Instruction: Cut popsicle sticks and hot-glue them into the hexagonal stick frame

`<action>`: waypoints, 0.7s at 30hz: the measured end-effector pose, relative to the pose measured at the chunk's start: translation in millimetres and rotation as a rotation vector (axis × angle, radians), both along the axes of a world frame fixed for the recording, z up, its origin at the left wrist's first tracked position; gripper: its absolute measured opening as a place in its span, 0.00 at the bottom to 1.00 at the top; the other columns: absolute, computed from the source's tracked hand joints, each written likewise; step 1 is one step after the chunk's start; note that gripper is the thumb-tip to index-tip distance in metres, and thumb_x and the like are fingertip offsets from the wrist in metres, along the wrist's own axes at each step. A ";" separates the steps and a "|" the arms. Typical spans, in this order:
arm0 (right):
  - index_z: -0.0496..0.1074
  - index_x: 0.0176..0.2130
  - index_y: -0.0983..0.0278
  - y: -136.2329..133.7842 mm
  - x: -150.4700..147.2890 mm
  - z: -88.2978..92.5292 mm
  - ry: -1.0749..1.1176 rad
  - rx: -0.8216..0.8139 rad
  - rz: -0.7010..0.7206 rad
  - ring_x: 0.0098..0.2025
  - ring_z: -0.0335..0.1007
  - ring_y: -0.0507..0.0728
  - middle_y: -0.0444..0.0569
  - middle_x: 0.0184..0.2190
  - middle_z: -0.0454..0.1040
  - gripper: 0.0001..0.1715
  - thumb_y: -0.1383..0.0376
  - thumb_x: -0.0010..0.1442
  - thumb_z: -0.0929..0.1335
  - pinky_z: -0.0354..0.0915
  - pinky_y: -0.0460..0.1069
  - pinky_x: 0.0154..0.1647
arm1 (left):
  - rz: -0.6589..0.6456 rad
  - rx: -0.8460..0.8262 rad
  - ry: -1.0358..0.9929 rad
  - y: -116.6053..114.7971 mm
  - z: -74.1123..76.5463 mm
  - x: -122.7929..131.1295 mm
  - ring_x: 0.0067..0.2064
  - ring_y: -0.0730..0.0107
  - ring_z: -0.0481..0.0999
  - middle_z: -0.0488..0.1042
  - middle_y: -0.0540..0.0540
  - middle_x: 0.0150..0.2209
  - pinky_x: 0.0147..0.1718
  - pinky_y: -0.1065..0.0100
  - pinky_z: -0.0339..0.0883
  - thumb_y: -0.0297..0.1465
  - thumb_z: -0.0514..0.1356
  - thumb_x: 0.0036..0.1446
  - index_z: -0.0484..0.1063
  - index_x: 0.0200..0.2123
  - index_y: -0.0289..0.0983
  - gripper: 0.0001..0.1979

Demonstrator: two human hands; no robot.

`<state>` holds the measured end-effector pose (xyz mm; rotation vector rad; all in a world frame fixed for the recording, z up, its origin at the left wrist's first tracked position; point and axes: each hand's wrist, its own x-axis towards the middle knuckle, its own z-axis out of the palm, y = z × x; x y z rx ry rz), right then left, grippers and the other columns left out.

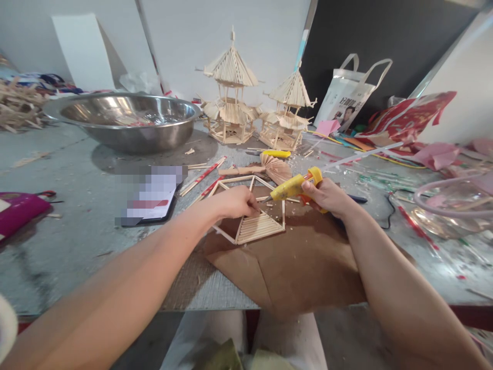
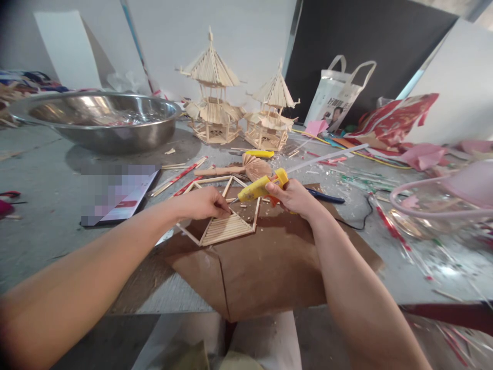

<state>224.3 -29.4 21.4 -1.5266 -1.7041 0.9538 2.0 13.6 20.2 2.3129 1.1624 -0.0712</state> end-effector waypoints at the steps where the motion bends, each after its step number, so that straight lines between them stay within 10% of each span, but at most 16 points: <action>1: 0.63 0.17 0.64 -0.2 -0.2 0.2 -0.005 -0.001 -0.004 0.09 0.47 0.44 0.40 0.07 0.56 0.33 0.37 0.39 0.60 0.43 0.42 0.09 | -0.002 -0.003 -0.002 0.3 -0.3 -0.2 0.30 0.72 0.70 0.76 0.48 0.29 0.29 0.75 0.58 0.35 0.57 0.41 0.75 0.33 0.35 0.15; 21: 0.62 0.17 0.65 -1.6 -2.6 2.0 -0.042 -0.022 -0.044 0.10 0.47 0.44 0.39 0.07 0.55 0.34 0.36 0.37 0.59 0.44 0.43 0.10 | -0.003 -0.012 -0.005 -0.4 1.0 -0.1 0.30 0.73 0.70 0.76 0.48 0.29 0.27 0.75 0.57 0.34 0.57 0.41 0.75 0.32 0.35 0.14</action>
